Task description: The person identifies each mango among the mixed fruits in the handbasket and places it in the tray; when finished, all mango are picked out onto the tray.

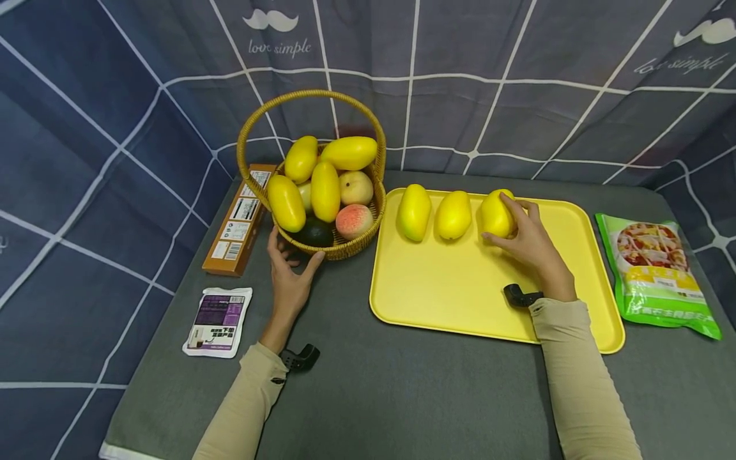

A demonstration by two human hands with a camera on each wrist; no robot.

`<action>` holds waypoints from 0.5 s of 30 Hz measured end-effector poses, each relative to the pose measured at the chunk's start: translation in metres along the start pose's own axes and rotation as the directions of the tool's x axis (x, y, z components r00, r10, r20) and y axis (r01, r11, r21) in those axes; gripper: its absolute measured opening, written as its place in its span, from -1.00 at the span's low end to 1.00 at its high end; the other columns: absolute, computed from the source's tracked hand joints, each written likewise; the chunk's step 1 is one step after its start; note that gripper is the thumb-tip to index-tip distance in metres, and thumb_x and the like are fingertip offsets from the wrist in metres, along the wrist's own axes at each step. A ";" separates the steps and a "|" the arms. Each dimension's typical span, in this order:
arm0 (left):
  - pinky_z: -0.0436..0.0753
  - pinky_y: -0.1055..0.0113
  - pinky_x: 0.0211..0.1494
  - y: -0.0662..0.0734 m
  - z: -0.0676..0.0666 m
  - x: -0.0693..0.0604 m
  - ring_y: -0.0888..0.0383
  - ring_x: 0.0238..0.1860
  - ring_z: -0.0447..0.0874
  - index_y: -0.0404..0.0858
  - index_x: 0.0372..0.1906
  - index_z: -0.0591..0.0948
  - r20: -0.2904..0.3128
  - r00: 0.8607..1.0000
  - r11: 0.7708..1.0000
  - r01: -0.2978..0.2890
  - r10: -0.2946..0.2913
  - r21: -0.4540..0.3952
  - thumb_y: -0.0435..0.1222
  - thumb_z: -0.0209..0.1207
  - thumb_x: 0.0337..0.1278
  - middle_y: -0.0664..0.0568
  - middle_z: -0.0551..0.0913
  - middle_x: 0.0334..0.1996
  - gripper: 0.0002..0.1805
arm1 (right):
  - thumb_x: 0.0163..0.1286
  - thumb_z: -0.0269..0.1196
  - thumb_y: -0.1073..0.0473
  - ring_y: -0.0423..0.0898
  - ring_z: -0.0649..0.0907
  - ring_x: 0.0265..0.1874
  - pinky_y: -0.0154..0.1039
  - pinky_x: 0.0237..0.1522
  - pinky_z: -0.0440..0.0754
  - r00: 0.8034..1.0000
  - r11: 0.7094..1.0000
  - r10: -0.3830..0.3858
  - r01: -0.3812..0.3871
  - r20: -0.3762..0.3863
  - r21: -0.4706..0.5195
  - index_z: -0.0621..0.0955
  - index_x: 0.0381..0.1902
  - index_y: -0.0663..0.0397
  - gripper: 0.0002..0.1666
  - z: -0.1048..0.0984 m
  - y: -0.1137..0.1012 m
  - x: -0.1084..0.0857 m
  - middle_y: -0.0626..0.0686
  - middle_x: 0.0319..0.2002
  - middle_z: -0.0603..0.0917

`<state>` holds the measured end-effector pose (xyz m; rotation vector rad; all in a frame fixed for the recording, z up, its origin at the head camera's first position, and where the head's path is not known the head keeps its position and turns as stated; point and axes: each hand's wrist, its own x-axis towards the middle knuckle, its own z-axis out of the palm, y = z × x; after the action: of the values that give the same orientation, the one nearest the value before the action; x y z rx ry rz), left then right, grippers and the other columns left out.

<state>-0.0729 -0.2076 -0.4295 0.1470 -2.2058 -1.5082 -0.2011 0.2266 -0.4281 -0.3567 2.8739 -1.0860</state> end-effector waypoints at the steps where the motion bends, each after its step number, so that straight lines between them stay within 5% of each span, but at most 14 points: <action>1: 0.38 -0.19 0.09 0.000 0.000 0.000 -0.35 0.18 0.33 -0.31 0.53 -0.06 0.002 1.000 1.000 0.002 -0.002 -0.001 -0.34 0.35 0.12 -0.42 0.27 0.31 0.02 | 0.22 0.39 -0.15 0.39 0.34 0.23 0.33 0.19 0.35 1.000 1.000 -0.001 0.001 0.002 0.003 0.04 0.58 -0.24 0.12 0.000 0.000 0.000 0.36 0.42 0.04; 15: 0.39 -0.16 0.07 -0.001 0.000 0.001 -0.31 0.18 0.36 -0.32 0.53 -0.06 -0.002 1.000 1.000 -0.011 0.011 0.004 -0.37 0.35 0.11 -0.42 0.29 0.30 0.02 | 0.23 0.35 -0.22 0.38 0.31 0.26 0.32 0.23 0.30 0.999 1.000 0.027 -0.027 0.029 0.014 -0.02 0.58 -0.28 0.13 -0.002 0.000 -0.003 0.34 0.45 -0.01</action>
<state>-0.0737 -0.2080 -0.4304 0.1371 -2.2052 -1.4969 -0.1984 0.2286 -0.4260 -0.3289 2.8359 -1.0876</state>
